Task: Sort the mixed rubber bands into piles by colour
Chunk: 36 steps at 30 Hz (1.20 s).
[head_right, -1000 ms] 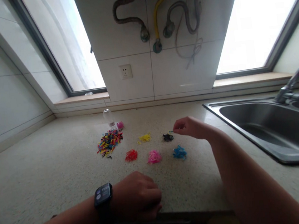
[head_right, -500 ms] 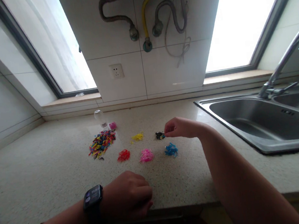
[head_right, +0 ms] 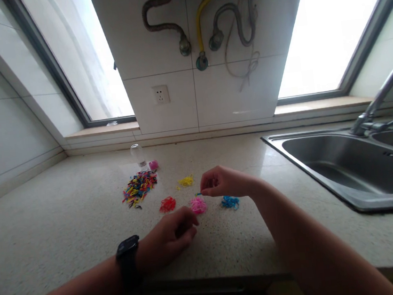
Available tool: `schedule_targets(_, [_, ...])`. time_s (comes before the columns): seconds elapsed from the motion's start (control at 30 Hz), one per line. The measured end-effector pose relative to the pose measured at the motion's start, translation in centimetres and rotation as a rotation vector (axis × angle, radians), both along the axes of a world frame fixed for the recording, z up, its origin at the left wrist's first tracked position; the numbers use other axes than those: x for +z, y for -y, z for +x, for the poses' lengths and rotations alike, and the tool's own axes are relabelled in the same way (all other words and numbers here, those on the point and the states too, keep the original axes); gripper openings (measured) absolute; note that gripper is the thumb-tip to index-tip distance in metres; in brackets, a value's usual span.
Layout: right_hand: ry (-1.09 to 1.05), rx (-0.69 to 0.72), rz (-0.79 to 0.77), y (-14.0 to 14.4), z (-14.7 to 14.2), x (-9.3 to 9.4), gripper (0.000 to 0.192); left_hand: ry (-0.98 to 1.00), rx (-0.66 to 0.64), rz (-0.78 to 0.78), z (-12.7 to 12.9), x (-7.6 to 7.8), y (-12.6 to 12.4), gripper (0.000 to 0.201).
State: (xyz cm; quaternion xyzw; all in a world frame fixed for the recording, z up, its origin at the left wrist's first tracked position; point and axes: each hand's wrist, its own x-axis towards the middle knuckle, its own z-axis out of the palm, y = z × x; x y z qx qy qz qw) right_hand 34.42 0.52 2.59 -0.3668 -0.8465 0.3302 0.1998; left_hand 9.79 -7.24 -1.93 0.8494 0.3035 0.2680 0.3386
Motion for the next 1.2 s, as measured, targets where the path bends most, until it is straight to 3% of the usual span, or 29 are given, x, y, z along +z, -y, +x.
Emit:
schedule_targets(0.17, [-0.082, 0.073, -0.019, 0.9, -1.4, 0.3, 0.023, 0.206, 0.245, -0.085, 0.2, -0.6, -1.1, 0.019])
schedule_targets(0.3, [-0.114, 0.144, -0.05, 1.3, -2.0, 0.4, 0.023, 0.296, 0.225, -0.144, 0.3, -0.5, -1.5, 0.044])
schedule_targets(0.67, [-0.078, 0.168, -0.046, 1.1, -2.1, -0.1, 0.023, 0.278, 0.302, -0.144, 0.1, -0.8, -1.6, 0.026])
schedule_targets(0.9, [-0.008, 0.112, -0.034, 0.5, -0.6, 0.2, 0.023, 0.25, 0.342, -0.121, -0.1, -1.2, -1.8, 0.026])
schedule_targets(1.07, [0.041, -0.017, -0.016, -0.4, 1.8, 0.7, 0.027, 0.24, 0.345, -0.147, -0.2, -1.1, -1.7, 0.025])
schedule_targets(1.2, [0.206, -0.12, -0.058, -1.7, 4.4, -0.2, 0.026, 0.249, 0.338, -0.156, -0.1, -0.9, -1.5, 0.025])
